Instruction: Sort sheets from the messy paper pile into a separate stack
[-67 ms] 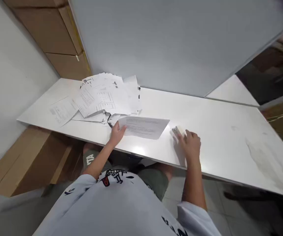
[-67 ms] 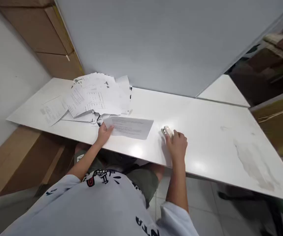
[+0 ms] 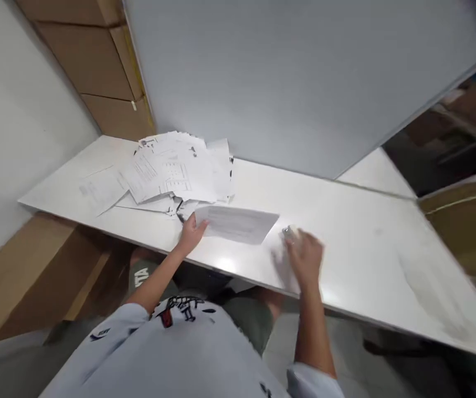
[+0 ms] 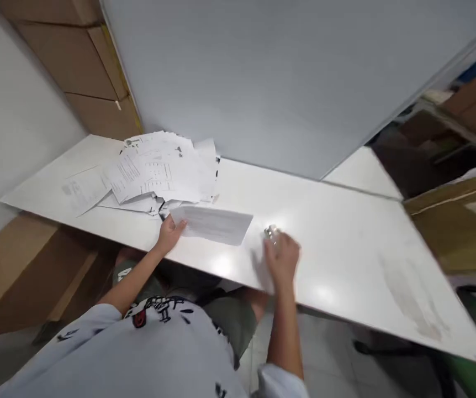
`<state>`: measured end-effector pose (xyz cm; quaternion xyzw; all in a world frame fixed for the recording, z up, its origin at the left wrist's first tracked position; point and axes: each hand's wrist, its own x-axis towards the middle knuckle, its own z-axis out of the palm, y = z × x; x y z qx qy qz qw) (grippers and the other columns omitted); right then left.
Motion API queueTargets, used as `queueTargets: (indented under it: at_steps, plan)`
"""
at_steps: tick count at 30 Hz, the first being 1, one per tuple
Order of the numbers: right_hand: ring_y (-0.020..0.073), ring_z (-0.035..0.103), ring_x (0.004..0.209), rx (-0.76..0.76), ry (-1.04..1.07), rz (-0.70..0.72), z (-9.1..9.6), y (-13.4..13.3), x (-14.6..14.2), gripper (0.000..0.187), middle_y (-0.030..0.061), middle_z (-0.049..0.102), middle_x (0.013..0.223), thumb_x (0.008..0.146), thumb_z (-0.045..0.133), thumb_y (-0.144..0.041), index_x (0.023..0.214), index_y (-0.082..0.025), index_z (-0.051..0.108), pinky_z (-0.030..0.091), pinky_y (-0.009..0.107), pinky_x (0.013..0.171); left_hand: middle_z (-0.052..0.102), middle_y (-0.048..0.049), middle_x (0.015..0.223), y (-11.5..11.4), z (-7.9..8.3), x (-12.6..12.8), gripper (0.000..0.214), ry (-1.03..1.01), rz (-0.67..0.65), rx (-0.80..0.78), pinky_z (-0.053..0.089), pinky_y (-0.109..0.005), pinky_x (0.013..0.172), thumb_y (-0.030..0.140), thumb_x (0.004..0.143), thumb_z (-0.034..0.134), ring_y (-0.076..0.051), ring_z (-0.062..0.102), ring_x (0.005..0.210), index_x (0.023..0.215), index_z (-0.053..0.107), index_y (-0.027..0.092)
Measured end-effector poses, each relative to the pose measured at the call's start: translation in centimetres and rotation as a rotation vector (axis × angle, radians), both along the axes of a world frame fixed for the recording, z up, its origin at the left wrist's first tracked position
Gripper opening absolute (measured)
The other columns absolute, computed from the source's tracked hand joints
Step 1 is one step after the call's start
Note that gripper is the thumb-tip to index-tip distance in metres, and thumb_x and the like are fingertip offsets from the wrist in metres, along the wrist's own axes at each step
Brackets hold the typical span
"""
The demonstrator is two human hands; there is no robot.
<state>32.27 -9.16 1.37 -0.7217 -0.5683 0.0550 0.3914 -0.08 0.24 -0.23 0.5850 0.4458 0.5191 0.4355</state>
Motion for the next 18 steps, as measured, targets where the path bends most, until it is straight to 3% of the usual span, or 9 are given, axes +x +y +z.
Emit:
queueTargets:
  at_steps: [3,7,11,15,18]
  plan:
    - [0.0300,0.043,0.130,0.061,0.267,0.197,0.0,0.2,-4.6,0.061,0.0133,0.051,0.136,0.083,0.060,-0.052,0.134,-0.022,0.047,0.034,0.051,0.108,0.071,-0.0128,0.113,0.0,0.0,0.0,0.051,-0.018,-0.041,0.016,0.055,-0.043,0.095,0.055,0.083,0.063,-0.027,0.067,0.106,0.116,0.061,0.016]
    - [0.0220,0.058,0.101,0.063,0.725,0.315,-0.9,1.0,-8.1,0.029,0.0055,0.063,0.103,0.084,0.060,-0.045,0.104,-0.024,0.057,0.046,0.040,0.092,0.070,-0.0113,0.111,-0.7,0.9,-0.4,0.047,0.048,-0.083,0.034,0.056,-0.039,0.091,0.050,0.085,0.062,-0.026,0.067,0.104,0.119,0.059,0.018]
    - [0.0188,0.058,0.092,0.137,0.904,0.224,-1.3,1.0,-8.2,0.030,0.0017,0.062,0.094,0.077,0.069,-0.041,0.099,-0.025,0.057,0.046,0.035,0.086,0.067,-0.0097,0.114,-1.2,1.5,-0.8,0.041,0.100,-0.118,0.040,0.055,-0.035,0.089,0.046,0.088,0.060,-0.023,0.065,0.106,0.119,0.059,0.020]
    - [0.0193,0.058,0.091,0.140,0.927,0.196,-1.0,0.7,-7.7,0.029,0.0029,0.064,0.091,0.075,0.070,-0.042,0.094,-0.022,0.059,0.045,0.035,0.085,0.066,-0.0106,0.119,-1.1,2.0,-0.5,0.043,0.049,-0.161,0.010,0.052,-0.036,0.096,0.048,0.088,0.059,-0.024,0.062,0.113,0.121,0.057,0.020]
    - [0.0202,0.059,0.089,0.113,0.920,0.179,-0.5,0.2,-7.4,0.032,0.0034,0.065,0.090,0.074,0.070,-0.045,0.093,-0.022,0.059,0.046,0.035,0.083,0.067,-0.0102,0.119,-1.1,2.6,0.2,0.043,0.041,-0.195,-0.075,0.055,-0.037,0.092,0.047,0.089,0.055,-0.025,0.064,0.111,0.123,0.057,0.019]
